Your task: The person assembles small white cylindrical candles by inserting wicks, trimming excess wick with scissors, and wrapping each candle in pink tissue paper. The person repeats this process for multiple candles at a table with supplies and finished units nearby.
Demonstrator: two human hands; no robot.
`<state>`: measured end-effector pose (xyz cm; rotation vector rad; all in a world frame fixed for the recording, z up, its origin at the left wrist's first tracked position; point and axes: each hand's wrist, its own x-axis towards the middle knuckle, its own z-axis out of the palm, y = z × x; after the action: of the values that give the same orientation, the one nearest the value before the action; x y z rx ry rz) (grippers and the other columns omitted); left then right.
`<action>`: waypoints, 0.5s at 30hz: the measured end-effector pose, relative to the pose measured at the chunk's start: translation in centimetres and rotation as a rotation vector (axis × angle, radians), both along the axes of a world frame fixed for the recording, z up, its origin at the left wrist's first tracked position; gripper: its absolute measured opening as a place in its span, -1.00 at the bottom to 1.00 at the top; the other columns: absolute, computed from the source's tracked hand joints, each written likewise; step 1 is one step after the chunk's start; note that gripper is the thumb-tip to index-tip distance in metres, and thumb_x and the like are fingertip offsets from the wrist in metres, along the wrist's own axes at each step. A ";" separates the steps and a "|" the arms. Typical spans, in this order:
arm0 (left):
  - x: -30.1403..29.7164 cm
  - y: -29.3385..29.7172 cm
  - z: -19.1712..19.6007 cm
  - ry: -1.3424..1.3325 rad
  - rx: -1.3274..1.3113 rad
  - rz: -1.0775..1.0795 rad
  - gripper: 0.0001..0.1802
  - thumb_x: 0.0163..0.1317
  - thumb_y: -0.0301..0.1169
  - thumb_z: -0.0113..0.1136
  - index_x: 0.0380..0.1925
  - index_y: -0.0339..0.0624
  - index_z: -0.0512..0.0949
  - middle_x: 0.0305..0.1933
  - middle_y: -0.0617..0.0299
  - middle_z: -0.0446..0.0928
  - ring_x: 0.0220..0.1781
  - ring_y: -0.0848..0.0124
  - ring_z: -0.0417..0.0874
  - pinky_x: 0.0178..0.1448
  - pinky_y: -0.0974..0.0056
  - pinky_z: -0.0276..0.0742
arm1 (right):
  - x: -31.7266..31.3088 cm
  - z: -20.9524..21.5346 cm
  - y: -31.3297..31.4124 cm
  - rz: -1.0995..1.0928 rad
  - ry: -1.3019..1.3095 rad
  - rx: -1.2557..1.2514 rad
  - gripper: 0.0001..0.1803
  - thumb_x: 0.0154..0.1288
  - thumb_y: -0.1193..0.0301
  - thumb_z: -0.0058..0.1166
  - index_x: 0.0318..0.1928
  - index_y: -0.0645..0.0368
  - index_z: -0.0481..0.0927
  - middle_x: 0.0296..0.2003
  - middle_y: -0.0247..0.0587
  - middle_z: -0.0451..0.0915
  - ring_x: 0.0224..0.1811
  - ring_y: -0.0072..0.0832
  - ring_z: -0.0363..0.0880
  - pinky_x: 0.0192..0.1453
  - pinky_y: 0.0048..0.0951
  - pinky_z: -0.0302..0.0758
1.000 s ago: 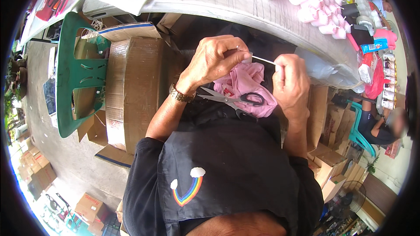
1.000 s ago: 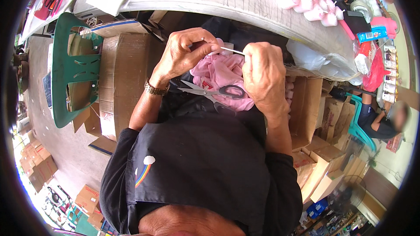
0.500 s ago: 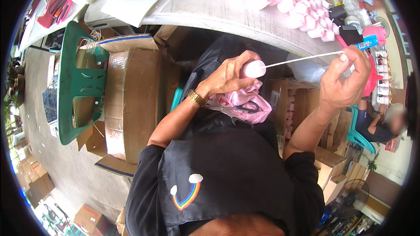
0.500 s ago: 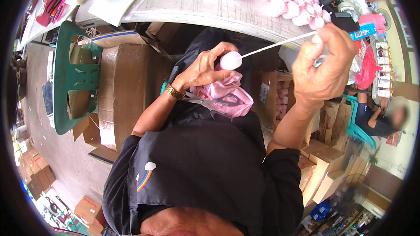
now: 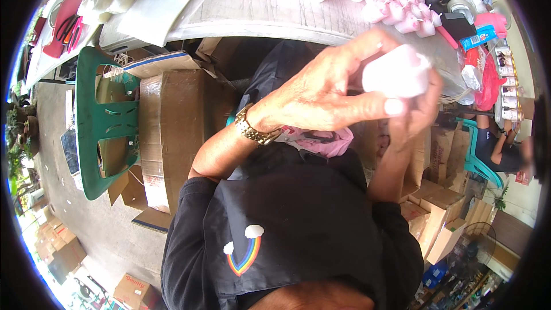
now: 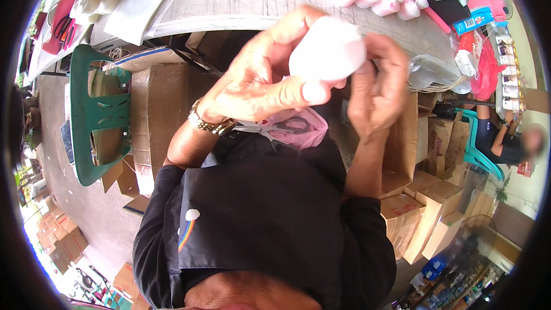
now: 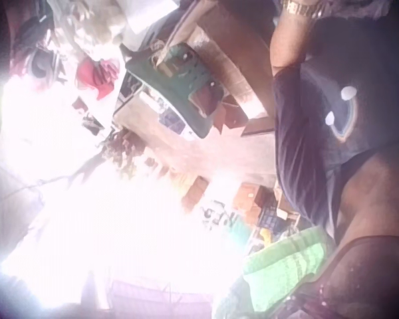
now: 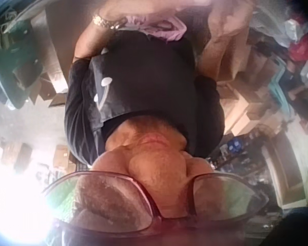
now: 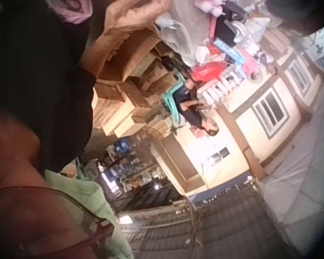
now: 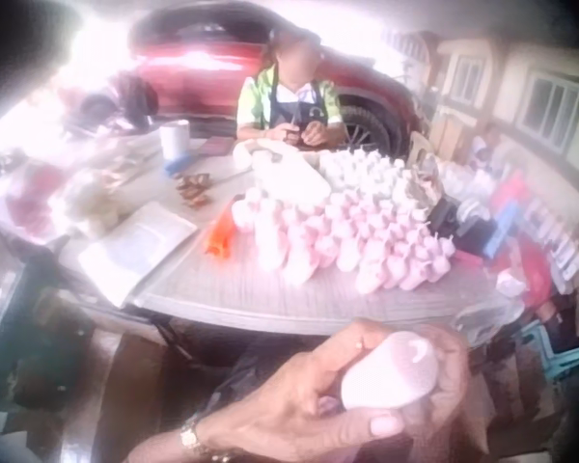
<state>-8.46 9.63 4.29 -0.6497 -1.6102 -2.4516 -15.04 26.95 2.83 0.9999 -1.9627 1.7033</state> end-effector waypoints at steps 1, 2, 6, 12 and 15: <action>-0.3 0.1 0.7 0.092 -0.092 0.130 -0.43 0.18 -0.26 0.43 0.10 -0.24 0.41 -0.15 0.22 0.56 -0.16 0.42 0.61 -0.01 0.30 0.52 | 0.4 -0.4 -0.3 0.128 -0.011 0.024 -0.81 0.36 0.57 0.06 -0.04 0.34 0.53 -0.16 -0.09 0.59 -0.15 -0.42 0.59 0.00 -0.40 0.50; -0.7 0.2 1.3 0.185 -0.183 0.261 -0.44 0.17 -0.22 0.42 0.07 -0.23 0.42 -0.23 0.16 0.59 -0.27 0.37 0.64 -0.14 0.28 0.55 | 0.7 -0.7 -0.6 0.185 0.008 0.112 -0.78 0.36 0.55 0.06 -0.02 0.34 0.52 -0.15 -0.08 0.58 -0.14 -0.42 0.58 0.01 -0.39 0.50; -0.6 -0.1 2.1 0.340 -0.459 0.520 -0.48 0.12 -0.17 0.45 -0.03 -0.20 0.50 -0.33 0.08 0.63 -0.37 0.23 0.69 -0.30 0.24 0.57 | 1.1 -1.8 -1.8 0.439 -0.144 0.216 -0.79 0.35 0.53 0.06 -0.04 0.34 0.54 -0.21 -0.11 0.61 -0.19 -0.39 0.61 -0.04 -0.37 0.51; -0.8 -1.0 -0.3 0.293 -0.432 0.601 -0.38 0.17 0.00 0.35 0.10 -0.16 0.50 -0.12 0.05 0.64 -0.06 0.12 0.68 0.09 0.07 0.53 | 1.6 -1.1 -2.3 0.214 -0.252 0.153 -0.83 0.47 0.46 0.04 -0.08 0.32 0.59 -0.40 -0.32 0.60 -0.39 -0.60 0.52 -0.26 -0.54 0.49; -0.5 -1.3 -2.9 0.048 -0.429 0.602 -0.27 0.22 0.13 0.22 0.19 -0.18 0.45 -0.01 0.01 0.62 0.12 0.06 0.60 0.36 -0.16 0.23 | 0.9 0.4 -2.0 0.222 -0.339 0.137 -0.83 0.50 0.49 -0.03 -0.07 0.32 0.58 -0.44 -0.34 0.57 -0.40 -0.69 0.49 -0.29 -0.63 0.44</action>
<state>-8.97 8.38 1.37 -0.2083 -1.9690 -1.6743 -14.11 24.93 3.19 1.0669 -2.2785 1.9909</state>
